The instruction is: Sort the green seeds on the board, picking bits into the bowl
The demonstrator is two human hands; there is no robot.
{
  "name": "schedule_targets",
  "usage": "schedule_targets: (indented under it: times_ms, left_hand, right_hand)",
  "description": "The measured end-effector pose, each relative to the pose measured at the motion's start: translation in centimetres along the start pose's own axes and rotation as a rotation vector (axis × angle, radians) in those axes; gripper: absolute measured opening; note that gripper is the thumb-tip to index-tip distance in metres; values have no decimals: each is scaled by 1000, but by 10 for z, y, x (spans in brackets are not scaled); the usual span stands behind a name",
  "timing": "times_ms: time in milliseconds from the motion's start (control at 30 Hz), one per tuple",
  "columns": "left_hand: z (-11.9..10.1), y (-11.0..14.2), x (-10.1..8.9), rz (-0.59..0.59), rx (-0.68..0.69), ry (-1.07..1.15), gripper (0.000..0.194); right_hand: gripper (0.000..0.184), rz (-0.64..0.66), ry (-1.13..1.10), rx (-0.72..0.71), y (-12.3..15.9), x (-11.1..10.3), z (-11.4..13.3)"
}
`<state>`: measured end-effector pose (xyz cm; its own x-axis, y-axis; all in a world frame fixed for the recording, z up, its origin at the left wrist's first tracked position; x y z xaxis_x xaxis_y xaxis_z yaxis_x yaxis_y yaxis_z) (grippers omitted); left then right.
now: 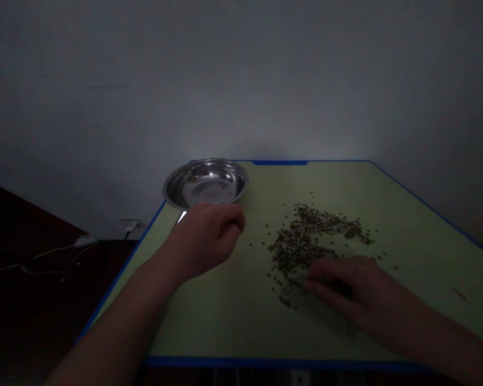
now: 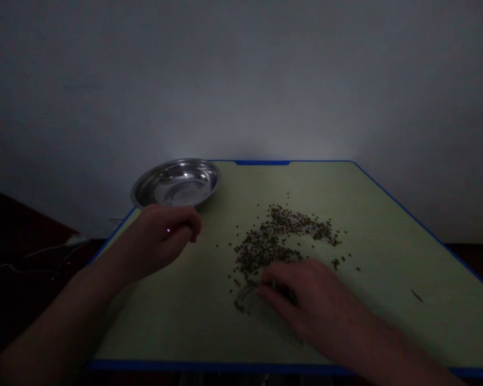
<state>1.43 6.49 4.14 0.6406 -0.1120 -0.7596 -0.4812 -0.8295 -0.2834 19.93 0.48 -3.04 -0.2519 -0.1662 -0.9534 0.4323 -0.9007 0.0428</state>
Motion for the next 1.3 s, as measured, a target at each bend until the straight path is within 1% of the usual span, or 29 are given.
schedule_targets:
  times_ms: [100, 233, 433, 600, 733, 833, 967, 1100, 1300]
  left_hand:
    - [0, 0, 0, -5, 8, -1, 18]
    - [-3, 1, 0, -3, 28, 10, 18]
    - [-2, 2, 1, -7, 18, 15, 17]
    - [-3, 1, 1, 0, 17, 19, 17]
    - [-2, 2, 1, -1, 13, 19, 17]
    - [-2, 2, 1, -2, 22, 18, 17]
    - [-3, 2, 2, 8, 32, 20, 17]
    - [-3, 1, 2, 18, 12, 6, 18]
    - [-4, 1, 2, 10, 11, -5, 19]
  right_hand:
    - [28, 21, 4, -45, 2, 1, 4]
    - [31, 30, 5, -48, 7, 0, -1]
    - [30, -2, 9, -76, 14, -4, -2]
    - [28, -65, 35, -81, 19, -9, -2]
    - [30, 12, 17, -74, 17, -2, -1]
    - [30, 40, 3, -67, 14, 1, 2]
    - [32, 41, -11, -79, 9, 1, 8]
    - [31, 47, 33, -111, 1, 2, 16]
    - [21, 75, 62, -244, -10, 0, 38]
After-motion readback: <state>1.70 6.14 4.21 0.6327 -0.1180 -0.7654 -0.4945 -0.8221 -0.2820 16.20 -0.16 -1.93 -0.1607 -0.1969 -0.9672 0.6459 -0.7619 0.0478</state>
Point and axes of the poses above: each hand's wrist, its own y-axis away from the middle knuckle, its own x-axis out of the palm, z = x × y, the point moved 8 cm from there along -y, towards the middle knuckle, and after that the axes turned 15 degrees about y, right-handed, at the moved point
